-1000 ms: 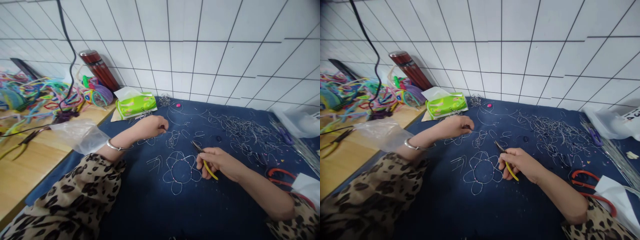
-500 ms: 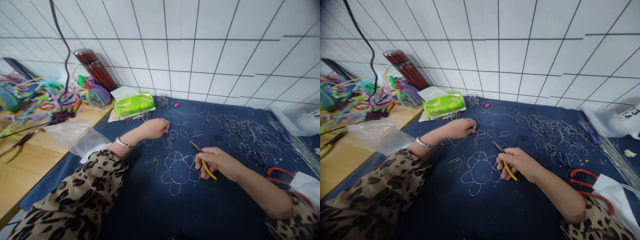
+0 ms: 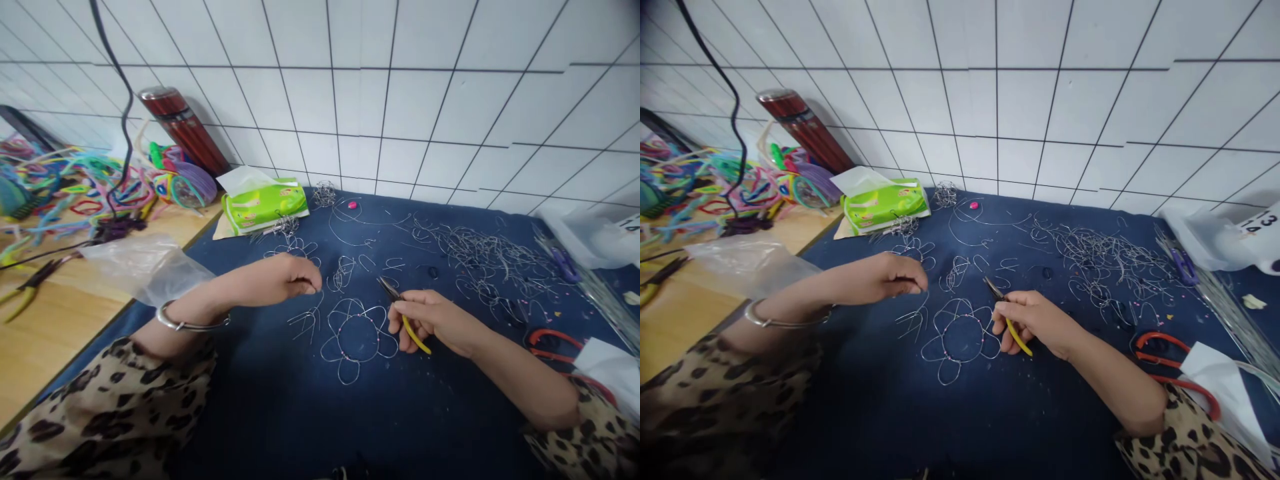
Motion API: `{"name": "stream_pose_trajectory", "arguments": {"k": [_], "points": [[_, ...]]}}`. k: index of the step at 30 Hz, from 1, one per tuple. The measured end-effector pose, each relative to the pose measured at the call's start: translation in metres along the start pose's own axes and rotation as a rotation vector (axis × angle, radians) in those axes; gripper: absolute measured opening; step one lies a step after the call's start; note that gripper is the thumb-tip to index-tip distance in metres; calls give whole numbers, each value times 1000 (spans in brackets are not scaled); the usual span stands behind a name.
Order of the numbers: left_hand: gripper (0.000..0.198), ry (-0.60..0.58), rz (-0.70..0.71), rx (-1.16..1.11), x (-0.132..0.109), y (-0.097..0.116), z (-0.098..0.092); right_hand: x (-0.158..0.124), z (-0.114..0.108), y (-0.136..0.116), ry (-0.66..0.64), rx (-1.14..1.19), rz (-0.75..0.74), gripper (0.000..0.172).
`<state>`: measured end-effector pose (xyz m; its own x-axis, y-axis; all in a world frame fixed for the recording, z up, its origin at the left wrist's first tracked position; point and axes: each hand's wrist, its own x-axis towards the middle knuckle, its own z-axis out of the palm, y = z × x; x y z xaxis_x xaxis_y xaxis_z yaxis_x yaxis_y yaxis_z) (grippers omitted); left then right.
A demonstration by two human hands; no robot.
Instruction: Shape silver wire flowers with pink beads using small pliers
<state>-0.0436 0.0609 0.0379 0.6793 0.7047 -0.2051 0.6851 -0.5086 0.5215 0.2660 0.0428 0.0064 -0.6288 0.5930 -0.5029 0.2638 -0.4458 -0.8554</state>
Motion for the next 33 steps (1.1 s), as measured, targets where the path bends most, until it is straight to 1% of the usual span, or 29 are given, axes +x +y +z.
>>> {"name": "stream_pose_trajectory", "arguments": {"k": [2, 4, 6, 8, 11, 13, 16, 20, 23, 26, 30, 33], "points": [[20, -82, 30, -10, -8, 3, 4, 0, 0, 1, -1, -4, -1, 29], [19, -120, 59, 5, -10, 7, 5, 0, 0, 0, 3, -11, 0, 29], [19, -94, 61, 25, -8, 9, 5, 0, 0, 0, 6, -15, 0, 29], [18, -21, 37, 57, -2, 9, 4, 0, 1, -1, 12, -17, -2, 29], [15, 92, -23, 159, 13, 4, 7, 0, 1, -2, 20, -36, 2, 30], [17, 102, -55, 220, 23, -2, 12, 0, 1, -2, 20, -44, 6, 31], [14, 63, -23, 216, 35, -10, 22, 1, 0, -2, 14, -39, 8, 31], [17, 43, -13, 208, 42, -11, 29, 1, 1, -1, 14, -15, 6, 29], [16, 12, -8, 244, 42, -8, 26, 0, 1, -1, 15, -2, 3, 29], [14, 10, 26, 231, 43, -8, 17, -1, 2, -1, 17, -11, 6, 29], [12, 103, 23, 147, 50, -13, 3, -2, 2, -2, 19, -12, 13, 29], [10, 163, 40, 103, 62, -18, -1, -1, 1, -2, 17, -6, 8, 29]]}}
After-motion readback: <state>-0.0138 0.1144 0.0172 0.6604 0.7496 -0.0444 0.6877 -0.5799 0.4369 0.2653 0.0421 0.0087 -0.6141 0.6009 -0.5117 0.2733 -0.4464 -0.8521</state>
